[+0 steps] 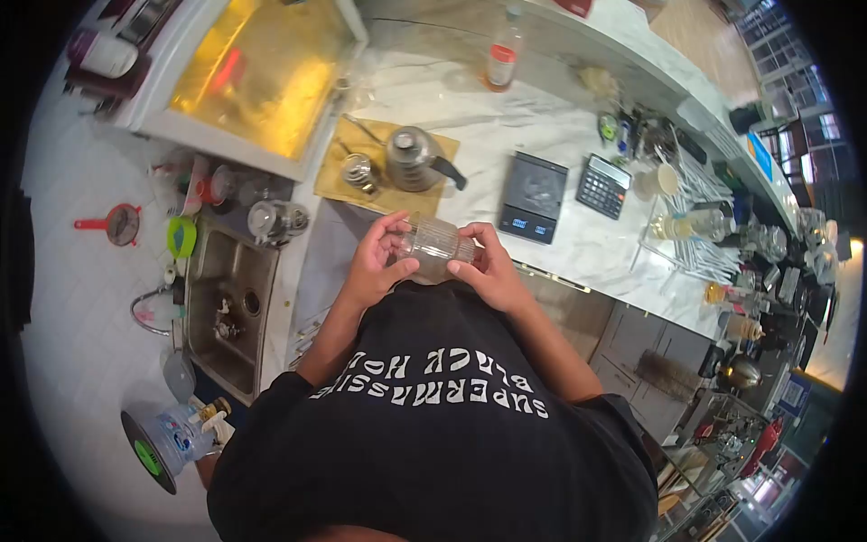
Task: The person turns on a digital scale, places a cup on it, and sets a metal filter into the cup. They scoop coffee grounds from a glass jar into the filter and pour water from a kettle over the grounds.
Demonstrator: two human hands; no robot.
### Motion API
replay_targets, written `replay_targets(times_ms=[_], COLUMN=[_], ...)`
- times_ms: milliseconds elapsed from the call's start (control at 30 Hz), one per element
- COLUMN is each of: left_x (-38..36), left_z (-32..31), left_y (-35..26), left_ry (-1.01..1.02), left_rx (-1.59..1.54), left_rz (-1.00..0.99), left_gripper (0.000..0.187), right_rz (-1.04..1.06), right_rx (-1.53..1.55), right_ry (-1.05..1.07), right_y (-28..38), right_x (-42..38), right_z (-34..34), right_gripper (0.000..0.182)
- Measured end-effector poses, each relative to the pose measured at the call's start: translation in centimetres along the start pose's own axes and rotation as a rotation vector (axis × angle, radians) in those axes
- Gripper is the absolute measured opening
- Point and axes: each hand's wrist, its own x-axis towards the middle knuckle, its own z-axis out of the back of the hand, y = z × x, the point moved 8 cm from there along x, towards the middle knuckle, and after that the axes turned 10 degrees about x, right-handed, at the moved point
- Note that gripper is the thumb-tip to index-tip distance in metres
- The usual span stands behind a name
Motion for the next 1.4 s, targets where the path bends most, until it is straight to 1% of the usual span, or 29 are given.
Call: replay_targets(times_ms=[100, 167, 233, 267, 400, 533, 633, 733, 800, 833, 900, 967, 1033, 1100, 1200, 1267, 1300, 1367, 1400], left_x=[2.9, 4.5, 5.6, 6.0, 7.2, 9.1, 11.0, 13.5, 14.8, 15.3, 16.1, 16.8, 17.0, 17.3, 18.2, 18.9, 19.0, 19.5, 19.7], left_z=[-5.3, -8.3, -10.8, -11.9, -14.6, -15.9, -16.6, -17.5, -18.5, -18.8, -19.0, -19.1, -19.1, -19.7, -19.7, -19.4, -19.1, -18.6, -18.4], left_y=[0.7, 1.4, 2.3, 2.4, 2.7, 2.7, 2.5, 1.8, 1.0, 0.8, 0.7, 1.0, 1.0, 1.0, 1.6, 2.0, 2.3, 2.7, 2.8], left_ry=[0.05, 0.084, 0.105, 0.121, 0.161, 0.194, 0.21, 0.187, 0.184, 0.171, 0.171, 0.162, 0.151, 0.224, 0.282, 0.283, 0.287, 0.271, 0.267], left_rx=[-0.003, -0.028, -0.122, -0.137, -0.123, -0.098, -0.094, -0.089, -0.092, -0.096, -0.094, -0.171, -0.191, -0.219, -0.152, -0.13, -0.105, -0.085, -0.064], left_rz=[0.051, 0.067, 0.104, 0.107, 0.164, 0.163, 0.139, 0.106, 0.08, 0.077, 0.07, 0.048, 0.062, 0.051, 0.031, 0.04, 0.053, 0.052, 0.051], left_gripper=[0.08, 0.077, 0.073, 0.069, 0.065, 0.065, 0.067, 0.071, 0.07, 0.07, 0.069, 0.068, 0.069, 0.07, 0.07, 0.069, 0.069, 0.069, 0.068], right_rz=[0.046, 0.034, -0.002, 0.022, 0.027, 0.041, 0.041, 0.076, 0.214, 0.226, 0.185, 0.168, 0.126, 0.132, 0.132, 0.119, 0.116, 0.106, 0.101], right_rx=[-0.009, 0.009, 0.061, 0.045, 0.01, 0.041, -0.006, 0.004, -0.03, -0.038, -0.089, -0.07, -0.175, -0.199, -0.257, -0.406, -0.409, -0.585, -0.579], right_ry=[-0.092, -0.133, -0.165, -0.186, -0.189, -0.197, -0.21, -0.257, -0.315, -0.313, -0.344, -0.315, -0.289, -0.288, -0.273, -0.299, -0.289, -0.331, -0.343], right_y=[1.6, 1.7, 2.1, 2.4, 2.8, 3.1, 3.0, 3.8, 5.5, 6.1, 6.6, 7.0, 6.9, 7.0, 7.4, 7.4, 7.5, 8.0, 7.9], right_x=[-2.1, -3.3, -4.6, -5.1, -6.3, -6.1, -5.8, -5.2, -5.1, -5.0, -4.8, -4.5, -4.4, -4.4, -4.0, -3.3, -2.9, -1.9, -1.4], right_z=[5.1, 8.4, 10.7, 11.8, 14.7, 16.6, 17.9, 19.2, 19.9, 20.2, 20.9, 21.4, 21.8, 22.1, 22.8, 23.3, 23.3, 23.7, 23.9], right_gripper=[0.05, 0.049, 0.047, 0.046, 0.047, 0.048, 0.049, 0.054, 0.065, 0.065, 0.075, 0.077, 0.074, 0.075, 0.079, 0.087, 0.087, 0.093, 0.093])
